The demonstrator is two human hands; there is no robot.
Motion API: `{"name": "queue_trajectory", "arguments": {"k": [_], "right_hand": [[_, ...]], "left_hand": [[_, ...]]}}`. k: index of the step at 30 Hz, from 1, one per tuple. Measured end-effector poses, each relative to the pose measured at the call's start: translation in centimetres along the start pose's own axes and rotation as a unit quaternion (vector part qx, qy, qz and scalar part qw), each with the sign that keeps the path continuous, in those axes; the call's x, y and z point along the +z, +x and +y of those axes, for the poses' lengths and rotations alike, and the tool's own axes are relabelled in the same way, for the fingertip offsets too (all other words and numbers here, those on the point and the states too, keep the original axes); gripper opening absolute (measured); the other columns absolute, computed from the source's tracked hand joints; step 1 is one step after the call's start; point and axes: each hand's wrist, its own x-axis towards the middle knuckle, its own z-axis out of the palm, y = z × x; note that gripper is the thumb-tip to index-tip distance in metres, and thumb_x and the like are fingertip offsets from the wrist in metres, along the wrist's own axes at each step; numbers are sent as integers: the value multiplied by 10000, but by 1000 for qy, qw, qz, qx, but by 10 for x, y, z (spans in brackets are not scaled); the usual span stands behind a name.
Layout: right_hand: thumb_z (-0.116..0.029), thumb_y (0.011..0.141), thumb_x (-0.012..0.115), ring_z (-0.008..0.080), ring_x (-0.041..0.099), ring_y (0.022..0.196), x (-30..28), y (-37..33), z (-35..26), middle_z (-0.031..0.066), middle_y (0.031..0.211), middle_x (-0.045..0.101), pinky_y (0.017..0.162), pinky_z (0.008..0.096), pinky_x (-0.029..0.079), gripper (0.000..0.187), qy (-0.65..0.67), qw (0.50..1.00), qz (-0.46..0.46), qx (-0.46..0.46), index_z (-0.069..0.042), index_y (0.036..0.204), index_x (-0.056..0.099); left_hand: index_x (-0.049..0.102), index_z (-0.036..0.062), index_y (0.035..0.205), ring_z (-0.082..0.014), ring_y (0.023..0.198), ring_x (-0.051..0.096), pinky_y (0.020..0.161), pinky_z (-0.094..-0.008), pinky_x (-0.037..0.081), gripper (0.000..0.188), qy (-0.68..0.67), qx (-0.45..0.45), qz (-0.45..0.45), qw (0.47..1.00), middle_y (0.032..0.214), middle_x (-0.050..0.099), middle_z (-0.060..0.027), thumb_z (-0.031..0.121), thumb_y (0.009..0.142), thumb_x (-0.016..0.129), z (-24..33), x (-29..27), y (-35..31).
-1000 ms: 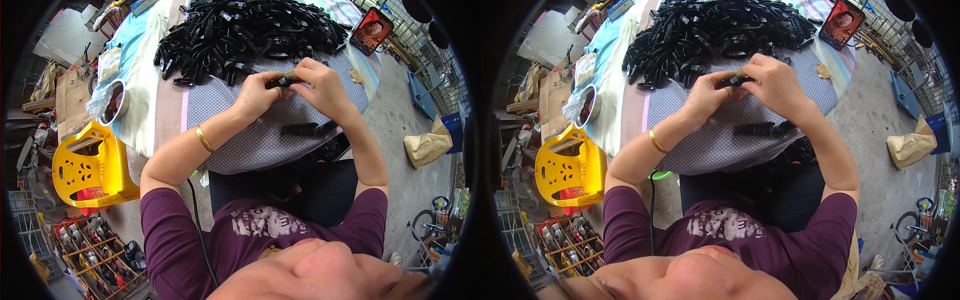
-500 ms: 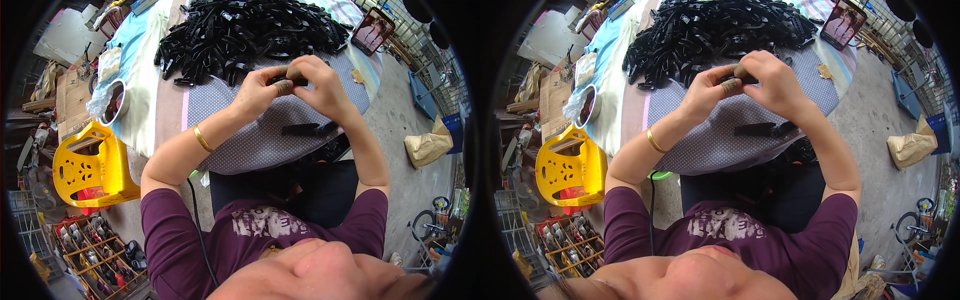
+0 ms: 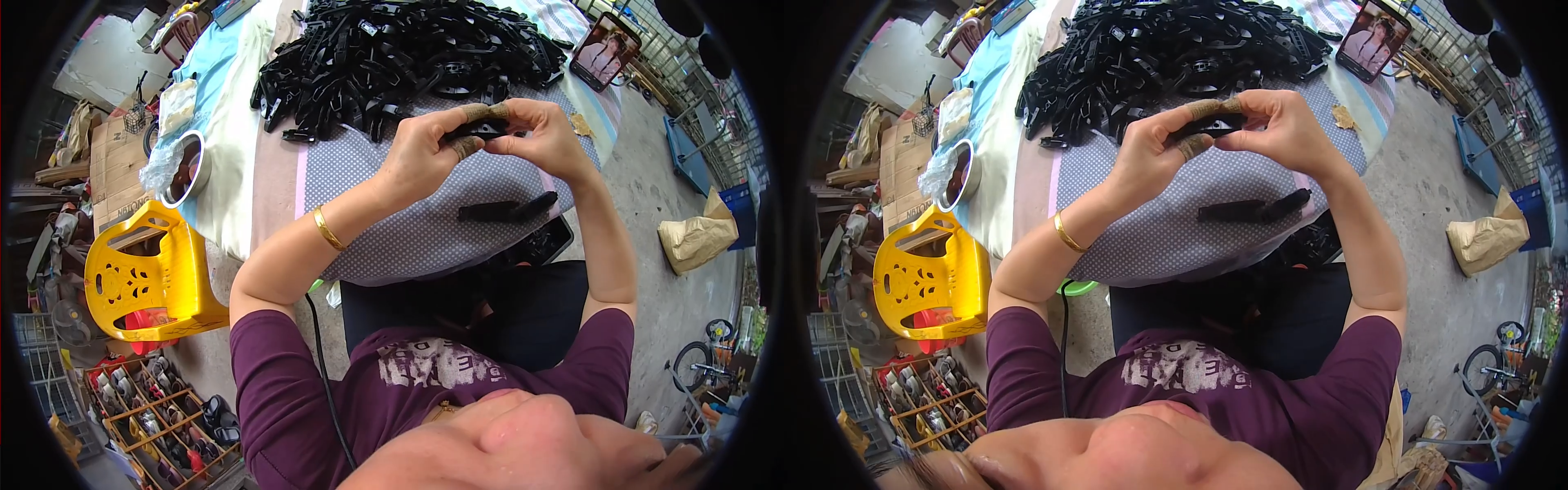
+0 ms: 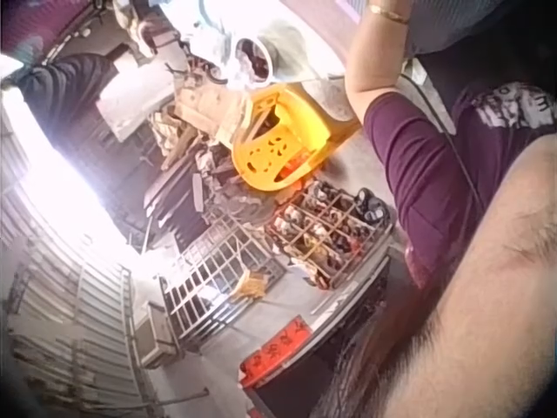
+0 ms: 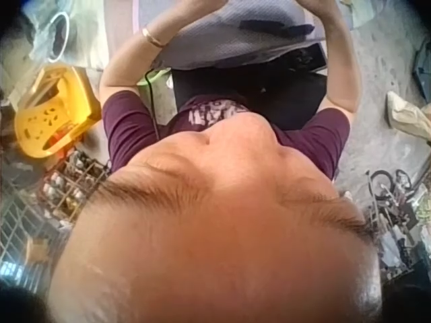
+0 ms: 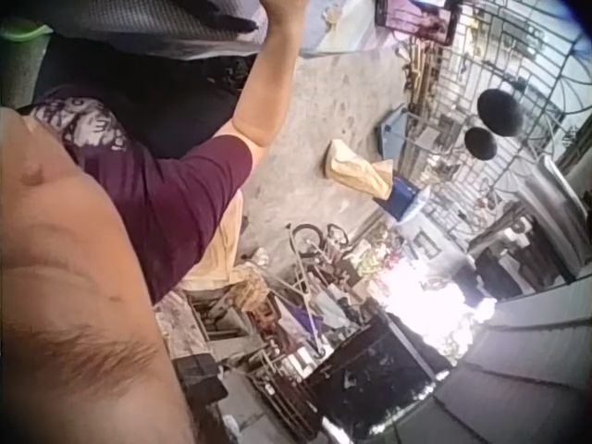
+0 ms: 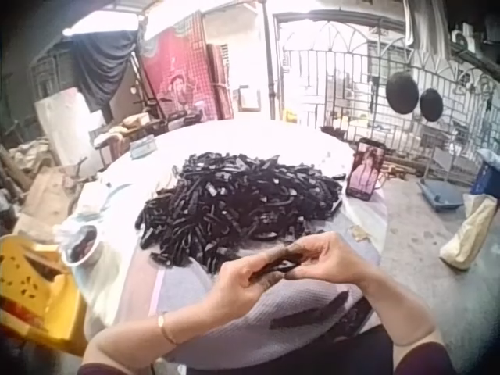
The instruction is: Assembling small black plastic components by hand.
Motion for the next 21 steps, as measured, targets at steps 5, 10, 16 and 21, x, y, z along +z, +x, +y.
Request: {"name": "queue_trajectory", "arguments": {"k": [5,10,16,21], "right_hand": [[-229,848,641,124,611,747,-48,7,15,89,838,660,666,252,487,329,-283,950,102,82,-1,1085,624],[-328,864,619,130,568,616,-41,13,48,86,666,594,561,286,446,404,-383,908,133,103,3,1095,612],[-256,824,660,146,597,536,4,26,26,104,659,624,521,284,479,328,-195,970,74,129,37,969,636],[-191,829,651,157,616,651,-31,37,32,78,812,660,582,272,490,278,-399,885,214,-106,7,1024,639]], "left_hand": [[611,15,1131,-224,875,634,808,-326,498,345,5,-74,-145,987,974,666,-146,181,833,661,-5,4,-3],[636,55,1098,-262,1019,554,881,-359,452,329,108,10,-261,959,1057,614,-134,231,822,673,-8,0,1],[620,22,1004,-314,966,517,829,-386,450,321,289,30,54,955,1017,566,-133,158,735,729,-22,-3,3],[574,23,1098,-310,962,525,864,-372,448,378,363,52,-21,930,991,592,-125,99,740,668,-36,-8,11]]}}
